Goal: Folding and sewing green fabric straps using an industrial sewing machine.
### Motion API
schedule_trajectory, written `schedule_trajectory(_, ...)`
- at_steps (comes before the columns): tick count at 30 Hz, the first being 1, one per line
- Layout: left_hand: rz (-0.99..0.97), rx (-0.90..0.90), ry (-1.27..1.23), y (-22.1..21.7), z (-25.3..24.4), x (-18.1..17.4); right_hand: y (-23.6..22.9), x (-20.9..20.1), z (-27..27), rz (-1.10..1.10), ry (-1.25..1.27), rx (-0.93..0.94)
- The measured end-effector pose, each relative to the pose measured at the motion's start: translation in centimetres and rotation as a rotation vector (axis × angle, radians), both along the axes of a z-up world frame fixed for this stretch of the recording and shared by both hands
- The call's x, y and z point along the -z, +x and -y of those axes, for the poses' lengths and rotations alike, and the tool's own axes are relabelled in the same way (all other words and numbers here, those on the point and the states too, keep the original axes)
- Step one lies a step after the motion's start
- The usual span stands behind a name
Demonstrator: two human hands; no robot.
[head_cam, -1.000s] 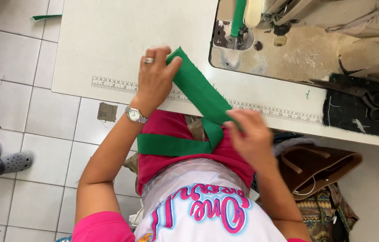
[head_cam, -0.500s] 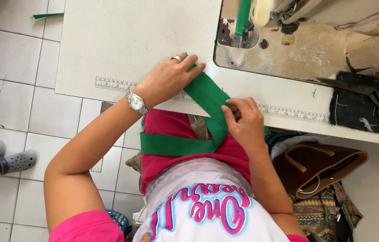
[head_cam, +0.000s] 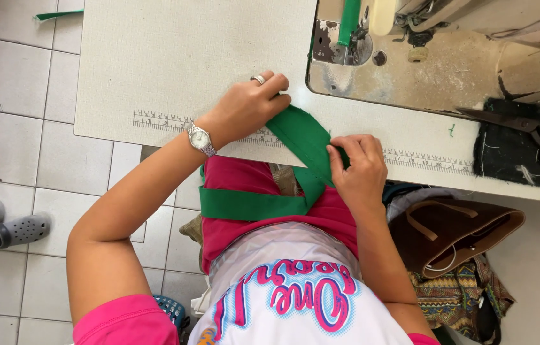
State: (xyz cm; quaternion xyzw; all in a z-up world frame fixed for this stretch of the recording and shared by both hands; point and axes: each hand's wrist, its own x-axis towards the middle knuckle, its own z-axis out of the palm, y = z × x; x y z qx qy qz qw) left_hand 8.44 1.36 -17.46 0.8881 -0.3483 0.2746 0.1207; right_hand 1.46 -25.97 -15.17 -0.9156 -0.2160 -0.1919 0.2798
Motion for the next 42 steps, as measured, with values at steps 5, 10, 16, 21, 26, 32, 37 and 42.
schedule_trajectory(5, 0.107, 0.030, 0.092, 0.4, 0.0, 0.2, -0.2, 0.3, 0.0, 0.003, -0.026, -0.038)
schedule_trajectory(10, 0.140, 0.032, 0.103, 0.4, -0.3, 0.0, -0.5, 0.0, -0.2, -0.008, -0.055, -0.023)
schedule_trajectory(16, 0.218, 0.047, 0.161, 0.1, -0.5, -1.1, -0.7, 0.7, -0.9, 0.067, 0.019, -0.090)
schedule_trajectory(21, 0.286, 0.089, 0.259, 0.3, -0.7, -0.2, -1.2, 0.7, -1.3, 0.154, -0.071, -0.130)
schedule_trajectory(26, 0.302, 0.090, 0.302, 0.1, -0.8, -0.7, -1.5, 1.6, -1.0, 0.196, -0.162, -0.176)
schedule_trajectory(32, 0.272, 0.118, 0.361, -0.9, -0.7, -2.3, -2.1, 0.3, -1.3, 0.191, -0.311, -0.148)
schedule_trajectory(37, 0.173, 0.126, 0.334, -2.4, -0.2, -2.1, -2.4, -0.6, -2.2, 0.123, -0.360, -0.116)
schedule_trajectory(42, -0.004, 0.041, 0.280, -3.8, 0.1, -1.4, -2.0, -0.4, -2.8, 0.094, -0.404, -0.130)
